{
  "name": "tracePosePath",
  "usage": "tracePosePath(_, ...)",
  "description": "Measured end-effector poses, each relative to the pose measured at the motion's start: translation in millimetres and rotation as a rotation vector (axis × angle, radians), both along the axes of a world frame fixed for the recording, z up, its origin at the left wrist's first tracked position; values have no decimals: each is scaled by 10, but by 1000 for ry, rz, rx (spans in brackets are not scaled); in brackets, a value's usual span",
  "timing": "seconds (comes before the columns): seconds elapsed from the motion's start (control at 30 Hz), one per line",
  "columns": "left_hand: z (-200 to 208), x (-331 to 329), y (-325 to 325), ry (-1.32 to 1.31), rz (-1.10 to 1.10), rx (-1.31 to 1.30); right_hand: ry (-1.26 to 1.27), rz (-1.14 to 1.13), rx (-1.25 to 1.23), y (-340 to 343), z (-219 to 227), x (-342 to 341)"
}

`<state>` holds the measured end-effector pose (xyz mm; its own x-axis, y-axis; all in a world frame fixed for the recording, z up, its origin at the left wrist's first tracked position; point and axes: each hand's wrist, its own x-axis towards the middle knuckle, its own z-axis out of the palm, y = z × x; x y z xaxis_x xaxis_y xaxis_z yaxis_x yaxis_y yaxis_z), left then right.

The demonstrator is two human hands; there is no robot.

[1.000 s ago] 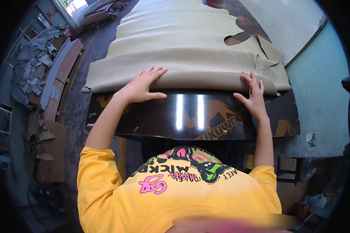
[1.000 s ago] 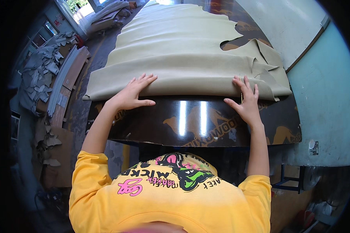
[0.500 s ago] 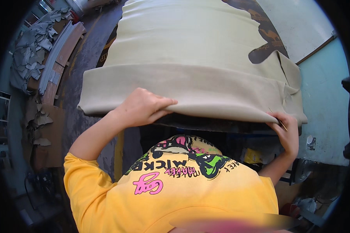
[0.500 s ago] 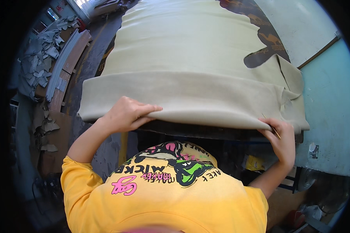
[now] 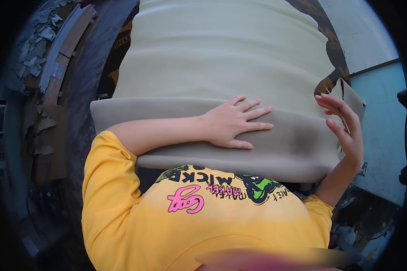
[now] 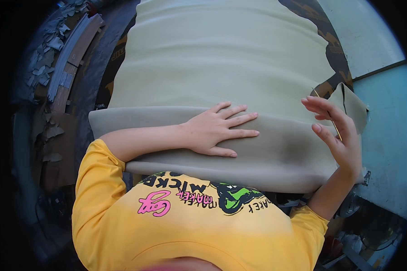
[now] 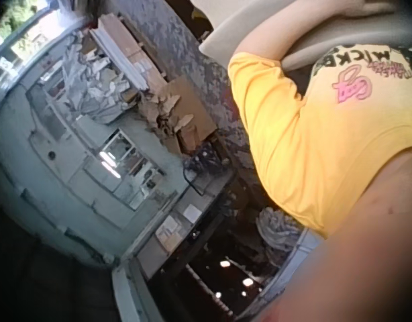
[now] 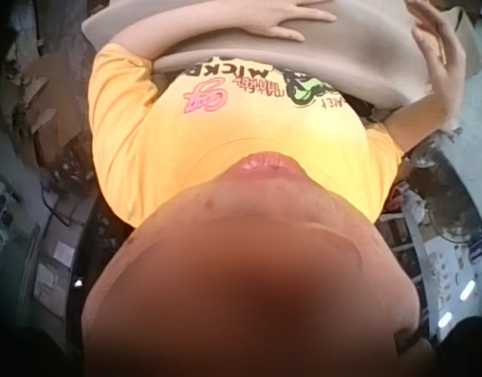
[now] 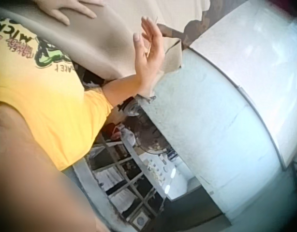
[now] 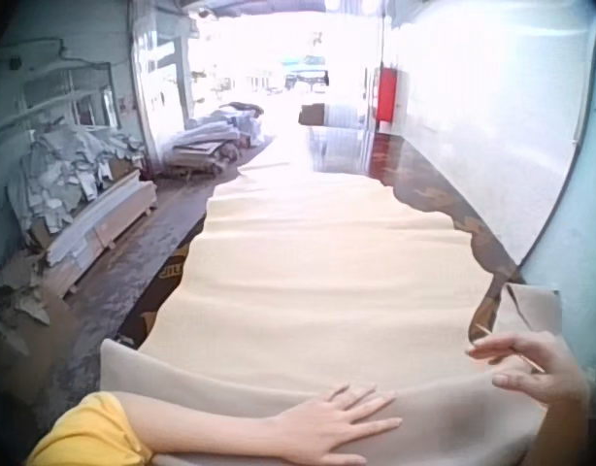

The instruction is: The person marks a large piece of beige fabric with a pencil while smoothing it on a table. They fold the fabric, walk to a cardboard box, retrieve another piece of fabric, and continue marking it on the table.

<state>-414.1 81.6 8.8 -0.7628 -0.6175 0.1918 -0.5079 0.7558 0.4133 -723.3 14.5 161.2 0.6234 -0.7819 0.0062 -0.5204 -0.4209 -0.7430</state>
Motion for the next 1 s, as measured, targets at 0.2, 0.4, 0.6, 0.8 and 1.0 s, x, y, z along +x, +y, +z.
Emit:
tracePosePath(0.2, 213, 767, -611, 339, 208, 674, -78, 291, 192, -787, -267, 1342)
tracePosePath(0.4, 34, 2718, -1218, 544, 1277, 2, -460, 249, 221, -1221, -829, 2489)
tracePosePath(0.6, -238, 3282, -1296, 944, 1511, 294, -607, 25, 452, -1418, -1570, 3076)
tracePosePath(0.8, -302, 3184, -1467, 1192, 1419, 475, -779, -328, 401, -2120, -1694, 3036)
tracePosePath(1.0, -176, 3053, -1393, 1341, 1295, 539, -875, -235, 430, -2265, -1798, 3636)
